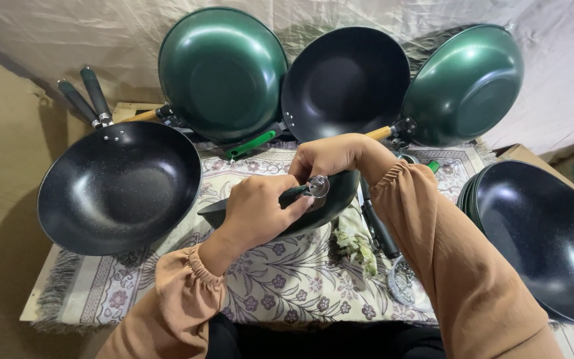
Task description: Cleaning woks with a cloth and assembling handle brackets and screws onto them.
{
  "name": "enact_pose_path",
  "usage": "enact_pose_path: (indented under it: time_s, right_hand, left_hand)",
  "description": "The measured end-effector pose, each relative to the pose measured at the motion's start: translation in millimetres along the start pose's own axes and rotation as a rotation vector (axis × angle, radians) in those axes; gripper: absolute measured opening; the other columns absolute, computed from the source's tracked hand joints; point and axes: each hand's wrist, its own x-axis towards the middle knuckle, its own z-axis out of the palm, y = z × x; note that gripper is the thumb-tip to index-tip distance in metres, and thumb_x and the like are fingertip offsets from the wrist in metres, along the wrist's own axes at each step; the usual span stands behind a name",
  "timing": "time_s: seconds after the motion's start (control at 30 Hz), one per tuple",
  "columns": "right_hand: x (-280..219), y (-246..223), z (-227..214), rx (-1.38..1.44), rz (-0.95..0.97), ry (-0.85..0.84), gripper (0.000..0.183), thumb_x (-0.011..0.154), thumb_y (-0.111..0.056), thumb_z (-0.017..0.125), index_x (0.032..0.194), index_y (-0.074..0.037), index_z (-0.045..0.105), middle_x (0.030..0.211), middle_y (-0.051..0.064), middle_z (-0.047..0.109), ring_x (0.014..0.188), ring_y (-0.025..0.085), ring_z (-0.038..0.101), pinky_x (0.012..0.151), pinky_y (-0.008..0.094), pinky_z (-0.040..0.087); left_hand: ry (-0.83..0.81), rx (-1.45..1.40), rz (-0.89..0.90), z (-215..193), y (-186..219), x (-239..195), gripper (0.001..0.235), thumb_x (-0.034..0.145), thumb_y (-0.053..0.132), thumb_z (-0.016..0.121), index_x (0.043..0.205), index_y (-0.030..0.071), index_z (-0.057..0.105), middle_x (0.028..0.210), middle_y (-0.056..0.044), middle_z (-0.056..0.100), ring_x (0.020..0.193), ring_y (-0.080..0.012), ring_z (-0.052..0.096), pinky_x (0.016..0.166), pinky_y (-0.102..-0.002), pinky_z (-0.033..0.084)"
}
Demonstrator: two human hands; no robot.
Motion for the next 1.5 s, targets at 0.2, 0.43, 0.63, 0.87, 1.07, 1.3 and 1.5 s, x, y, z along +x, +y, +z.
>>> enact_pose_path:
  time_s: [0.2, 0.43, 0.63, 0.87, 1.07, 1.3, 1.5]
  right_hand:
    - [-1.2, 0.2, 1.9, 0.041, -0.013, -0.009, 0.021, 0.069, -0.004, 0.087, 0.09, -0.003, 0.081, 0.074, 0.007, 0.076, 0.068, 0.015, 0.07, 0.067, 0.03, 0.058]
    - [9.6, 27.1, -7.8, 0.148, -0.065, -0.045, 0.035, 0.067, 0.004, 0.087, 0.101, 0.0, 0.079, 0.081, 0.013, 0.077, 0.072, 0.021, 0.074, 0.069, 0.035, 0.061]
    - [17.8, 44.9, -8.2, 0.197, -0.117, -0.087, 0.041, 0.067, 0.008, 0.086, 0.106, -0.001, 0.078, 0.089, 0.013, 0.078, 0.079, 0.021, 0.074, 0.074, 0.038, 0.061]
    - [19.3, 49.5, -11.1, 0.224, -0.152, -0.139, 0.049, 0.066, 0.007, 0.086, 0.113, 0.0, 0.075, 0.092, 0.015, 0.078, 0.083, 0.024, 0.075, 0.076, 0.04, 0.062]
    - [16.1, 46.6, -12.0, 0.202, -0.17, -0.146, 0.047, 0.068, 0.006, 0.086, 0.113, -0.002, 0.075, 0.092, 0.014, 0.078, 0.083, 0.022, 0.074, 0.076, 0.038, 0.062]
    - [-7.9, 18.3, -10.3, 0.126, -0.234, -0.085, 0.02, 0.087, -0.002, 0.074, 0.107, 0.0, 0.075, 0.085, 0.008, 0.077, 0.079, 0.012, 0.07, 0.075, 0.029, 0.056]
    - [-59.3, -12.8, 4.9, 0.1, -0.279, -0.017, 0.035, 0.094, -0.022, 0.072, 0.122, 0.0, 0.073, 0.094, 0.006, 0.078, 0.085, 0.009, 0.065, 0.082, 0.032, 0.056]
  left_hand:
    - [0.001, 0.004, 0.005, 1.1, 0.2, 0.4, 0.029, 0.092, 0.039, 0.066, 0.077, 0.015, 0.071, 0.053, -0.004, 0.059, 0.055, -0.0216, 0.064, 0.059, -0.035, 0.051]
    - [-0.016, 0.01, -0.006, 1.0, 1.8, 0.9, 0.028, 0.092, 0.039, 0.066, 0.078, 0.015, 0.071, 0.054, -0.003, 0.059, 0.056, -0.0208, 0.064, 0.06, -0.034, 0.052]
    - [-0.024, 0.017, -0.001, 1.9, 6.4, -2.0, 0.027, 0.092, 0.037, 0.067, 0.079, 0.013, 0.072, 0.056, -0.005, 0.06, 0.057, -0.0232, 0.066, 0.059, -0.036, 0.053]
    - [-0.032, 0.02, 0.001, 3.2, 5.2, -1.4, 0.026, 0.092, 0.036, 0.067, 0.081, 0.013, 0.073, 0.057, -0.006, 0.06, 0.057, -0.0224, 0.065, 0.059, -0.035, 0.053]
    - [-0.038, 0.024, 0.001, 2.5, 6.7, -1.2, 0.026, 0.093, 0.035, 0.067, 0.081, 0.013, 0.072, 0.057, -0.005, 0.06, 0.057, -0.0217, 0.065, 0.06, -0.034, 0.053]
    - [-0.001, 0.025, 0.018, 1.4, 6.8, -1.6, 0.028, 0.092, 0.036, 0.067, 0.078, 0.012, 0.071, 0.052, -0.003, 0.057, 0.052, -0.0207, 0.063, 0.057, -0.034, 0.051]
    - [0.003, 0.05, 0.04, 2.3, 9.9, -1.4, 0.026, 0.093, 0.034, 0.068, 0.079, 0.013, 0.072, 0.052, -0.004, 0.059, 0.051, -0.0199, 0.064, 0.056, -0.032, 0.052]
